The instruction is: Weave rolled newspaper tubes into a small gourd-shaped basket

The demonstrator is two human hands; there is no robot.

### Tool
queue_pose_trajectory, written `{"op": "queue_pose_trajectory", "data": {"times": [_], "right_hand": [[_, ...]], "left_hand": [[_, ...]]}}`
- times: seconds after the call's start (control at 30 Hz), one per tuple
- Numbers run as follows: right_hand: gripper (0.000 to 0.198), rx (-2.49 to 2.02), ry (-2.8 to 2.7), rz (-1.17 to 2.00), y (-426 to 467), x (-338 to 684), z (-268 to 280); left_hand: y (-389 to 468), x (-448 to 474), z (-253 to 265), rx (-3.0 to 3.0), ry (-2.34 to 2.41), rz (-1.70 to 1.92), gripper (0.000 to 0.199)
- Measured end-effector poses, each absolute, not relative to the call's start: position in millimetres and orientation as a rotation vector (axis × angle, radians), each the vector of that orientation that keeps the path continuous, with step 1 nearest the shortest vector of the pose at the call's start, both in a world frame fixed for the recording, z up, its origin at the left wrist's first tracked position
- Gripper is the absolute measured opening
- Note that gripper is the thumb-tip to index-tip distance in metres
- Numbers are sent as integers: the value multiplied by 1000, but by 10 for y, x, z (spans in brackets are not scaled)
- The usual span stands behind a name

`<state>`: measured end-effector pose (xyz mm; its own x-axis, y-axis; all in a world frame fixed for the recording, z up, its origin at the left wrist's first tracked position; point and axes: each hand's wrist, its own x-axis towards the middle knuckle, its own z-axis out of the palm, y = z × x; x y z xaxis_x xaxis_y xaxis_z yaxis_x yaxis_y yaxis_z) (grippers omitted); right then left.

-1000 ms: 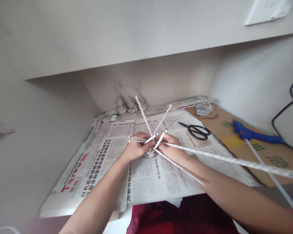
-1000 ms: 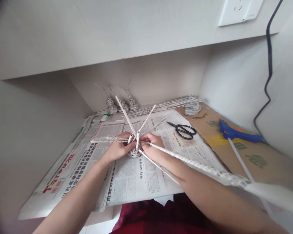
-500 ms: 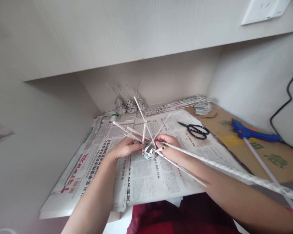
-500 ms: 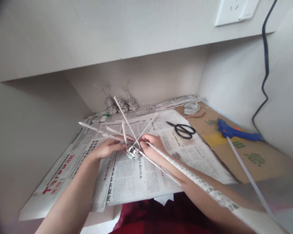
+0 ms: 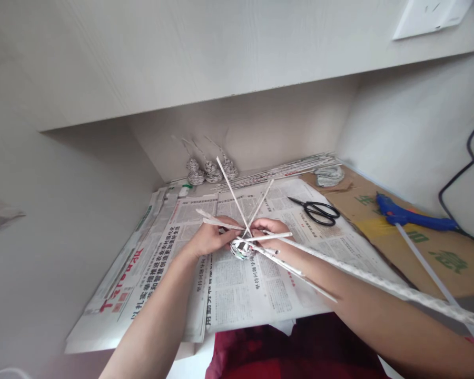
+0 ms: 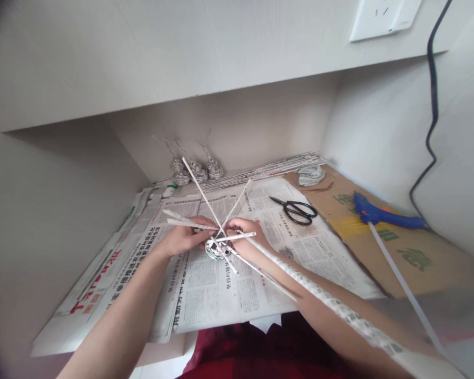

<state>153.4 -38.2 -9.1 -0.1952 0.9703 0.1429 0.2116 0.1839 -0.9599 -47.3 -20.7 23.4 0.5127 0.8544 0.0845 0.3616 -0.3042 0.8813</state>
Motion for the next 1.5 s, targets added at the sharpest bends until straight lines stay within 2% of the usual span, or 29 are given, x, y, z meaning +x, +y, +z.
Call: {"op": "queue_pose_trajectory", "data": {"times": [0.17, 0.3, 0.67, 0.83, 1.07, 1.23, 1.5], "right_hand": [[18, -1178, -1605, 1019, -370, 1529, -136], [14, -1189, -1609, 1049, -379, 1532, -118], [8, -1196, -1551, 1089, -349, 1559, -141], [13, -1223, -1441, 1117, -261, 1568, -273], [12, -1228, -1450, 1066, -226, 1594, -188], [28, -1092, -1447, 1238, -256, 1585, -116], [26, -1104, -1360, 1338, -248, 1554, -177]], "left_hand": [[-142, -446, 99, 1928, 1081, 861, 24], [-127, -402, 66, 1917, 1063, 876, 26], [-170, -274, -4, 1760, 1224, 982, 13], [-213, -229, 47, 1779, 1270, 1021, 7], [-262, -171, 59, 1783, 1283, 1056, 3], [-267, -177, 46, 1825, 1252, 1063, 4], [-243, -188, 8, 1819, 1268, 1088, 4]]}}
